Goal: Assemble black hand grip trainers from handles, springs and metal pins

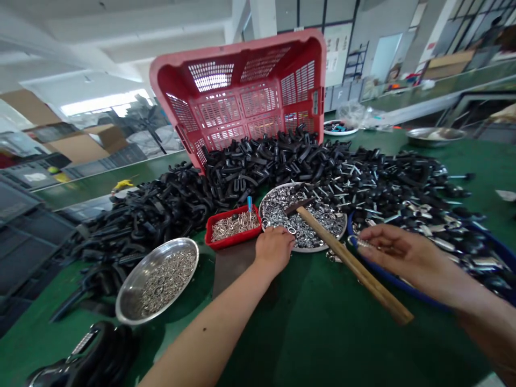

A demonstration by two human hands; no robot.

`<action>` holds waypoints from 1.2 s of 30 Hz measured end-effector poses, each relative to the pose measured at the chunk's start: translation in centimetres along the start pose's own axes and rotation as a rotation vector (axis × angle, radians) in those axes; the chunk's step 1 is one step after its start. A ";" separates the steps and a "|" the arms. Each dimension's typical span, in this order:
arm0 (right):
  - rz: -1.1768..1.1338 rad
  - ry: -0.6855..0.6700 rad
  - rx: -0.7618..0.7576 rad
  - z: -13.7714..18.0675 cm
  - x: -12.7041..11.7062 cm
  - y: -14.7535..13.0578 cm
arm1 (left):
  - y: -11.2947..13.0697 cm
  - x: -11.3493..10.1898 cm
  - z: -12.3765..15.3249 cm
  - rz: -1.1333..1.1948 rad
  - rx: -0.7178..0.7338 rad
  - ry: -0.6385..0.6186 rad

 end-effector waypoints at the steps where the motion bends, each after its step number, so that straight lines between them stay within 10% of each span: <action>1: -0.062 0.002 -0.020 0.5 1.3 -0.5 | -0.1 0.1 -0.5 -0.001 -0.001 -0.017; 10: -0.284 0.040 0.029 1.5 7.6 -1.4 | -1.0 1.0 0.4 0.108 0.120 -0.173; 29: -0.399 0.013 0.142 0.7 10.3 0.9 | -1.5 2.9 3.8 0.002 0.077 -0.149; 36: -0.274 -0.110 0.013 -3.3 13.5 -3.3 | -5.9 2.3 4.1 0.669 -0.195 -0.044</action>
Point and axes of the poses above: each hand's wrist, its own z-axis away from the middle knuckle, its own x-axis out of the palm, y = z × x, the point moved 9 cm from there along -z, towards the middle knuckle, and after that the axes turned 10 degrees about -x, right-handed, at the moved point
